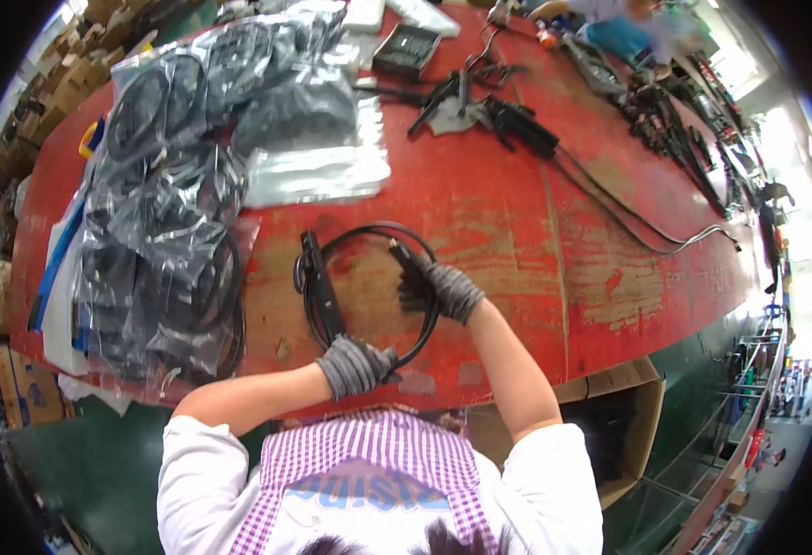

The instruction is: The person repeatedly picks up black cables, coils them by hand, and places them into clear plastic bags on a red workbench. The person then sets the filled bags aside and continues the process with additional cables.

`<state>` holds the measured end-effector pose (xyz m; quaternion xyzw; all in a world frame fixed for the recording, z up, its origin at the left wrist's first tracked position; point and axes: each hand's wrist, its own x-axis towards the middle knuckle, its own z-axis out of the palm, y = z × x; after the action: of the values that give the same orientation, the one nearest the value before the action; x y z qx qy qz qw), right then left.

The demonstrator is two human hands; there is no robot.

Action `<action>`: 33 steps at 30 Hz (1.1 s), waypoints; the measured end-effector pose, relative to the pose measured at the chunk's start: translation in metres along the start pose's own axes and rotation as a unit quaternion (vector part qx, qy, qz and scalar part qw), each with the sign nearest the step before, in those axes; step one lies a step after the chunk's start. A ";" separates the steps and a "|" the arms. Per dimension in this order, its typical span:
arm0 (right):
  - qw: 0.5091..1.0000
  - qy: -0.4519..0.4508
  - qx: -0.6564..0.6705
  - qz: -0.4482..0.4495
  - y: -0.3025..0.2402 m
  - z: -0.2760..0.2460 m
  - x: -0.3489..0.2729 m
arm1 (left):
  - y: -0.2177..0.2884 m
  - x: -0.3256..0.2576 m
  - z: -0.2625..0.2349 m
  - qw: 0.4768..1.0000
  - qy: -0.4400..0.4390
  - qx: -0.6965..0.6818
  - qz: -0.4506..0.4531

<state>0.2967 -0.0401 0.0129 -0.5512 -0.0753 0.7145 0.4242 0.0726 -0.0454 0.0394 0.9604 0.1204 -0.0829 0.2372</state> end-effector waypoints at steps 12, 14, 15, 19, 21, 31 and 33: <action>0.470 0.283 -0.653 -0.522 0.037 0.025 0.004 | -0.006 -0.024 0.020 0.978 0.196 0.021 -0.060; 0.498 0.229 -0.668 -0.503 0.048 0.023 0.013 | -0.022 -0.014 -0.006 0.916 0.344 0.100 -0.183; 0.500 0.230 -0.673 -0.494 0.055 0.019 0.021 | -0.034 -0.011 -0.020 0.868 0.391 0.124 -0.278; 0.550 0.237 -0.642 -0.479 0.060 0.021 0.025 | -0.081 0.000 -0.006 0.835 0.236 -0.004 -0.497; 0.560 0.249 -0.605 -0.508 0.059 0.021 0.034 | -0.078 0.011 0.000 0.860 0.216 0.029 -0.461; 0.609 0.154 -0.598 -0.497 0.068 0.025 -0.008 | -0.076 -0.021 0.030 0.897 0.286 0.049 -0.333; 0.626 0.113 -0.598 -0.488 0.069 0.032 -0.020 | -0.065 -0.040 0.032 0.898 0.297 0.008 -0.323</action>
<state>0.2345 -0.0858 0.0000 -0.6428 -0.6951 0.1333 0.2930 0.0139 -0.0123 -0.0080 0.8503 0.4887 0.1335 0.1427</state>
